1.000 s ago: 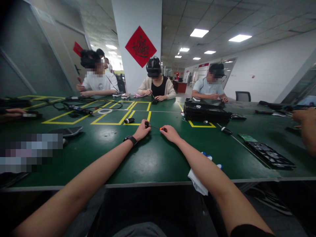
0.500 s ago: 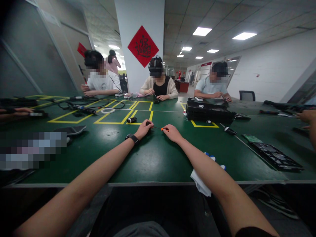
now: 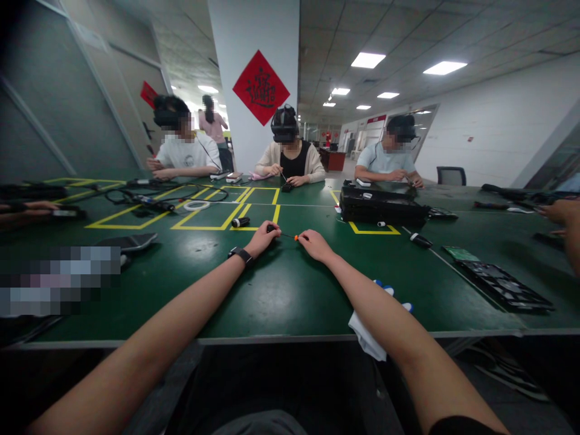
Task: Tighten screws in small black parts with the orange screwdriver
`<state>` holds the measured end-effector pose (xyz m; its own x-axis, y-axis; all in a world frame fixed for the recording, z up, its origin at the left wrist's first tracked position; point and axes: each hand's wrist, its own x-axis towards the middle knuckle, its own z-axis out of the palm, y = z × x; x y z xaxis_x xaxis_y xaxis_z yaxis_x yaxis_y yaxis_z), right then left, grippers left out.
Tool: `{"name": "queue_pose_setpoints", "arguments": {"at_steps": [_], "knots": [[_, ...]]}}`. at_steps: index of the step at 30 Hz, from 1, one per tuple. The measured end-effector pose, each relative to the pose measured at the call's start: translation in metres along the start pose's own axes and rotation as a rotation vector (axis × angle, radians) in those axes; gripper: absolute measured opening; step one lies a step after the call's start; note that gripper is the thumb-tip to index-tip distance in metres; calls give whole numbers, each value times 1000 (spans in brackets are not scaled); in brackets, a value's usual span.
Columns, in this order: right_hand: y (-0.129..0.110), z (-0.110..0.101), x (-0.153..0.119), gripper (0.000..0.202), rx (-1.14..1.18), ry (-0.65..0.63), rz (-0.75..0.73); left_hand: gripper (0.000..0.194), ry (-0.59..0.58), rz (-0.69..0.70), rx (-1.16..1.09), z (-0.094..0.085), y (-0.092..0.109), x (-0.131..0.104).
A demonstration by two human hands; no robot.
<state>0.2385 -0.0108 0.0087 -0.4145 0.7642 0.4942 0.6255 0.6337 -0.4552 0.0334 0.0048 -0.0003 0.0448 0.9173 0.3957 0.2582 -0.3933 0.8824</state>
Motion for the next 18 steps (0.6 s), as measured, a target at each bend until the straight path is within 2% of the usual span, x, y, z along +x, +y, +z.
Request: {"name": "queue_pose_setpoints", "arguments": {"at_steps": [7, 18], "knots": [[-1, 2, -3, 17, 18, 17, -26, 29, -39, -64, -237, 0, 5, 0], [1, 1, 0, 20, -18, -1, -11, 38, -58, -62, -295, -1, 2, 1]]}}
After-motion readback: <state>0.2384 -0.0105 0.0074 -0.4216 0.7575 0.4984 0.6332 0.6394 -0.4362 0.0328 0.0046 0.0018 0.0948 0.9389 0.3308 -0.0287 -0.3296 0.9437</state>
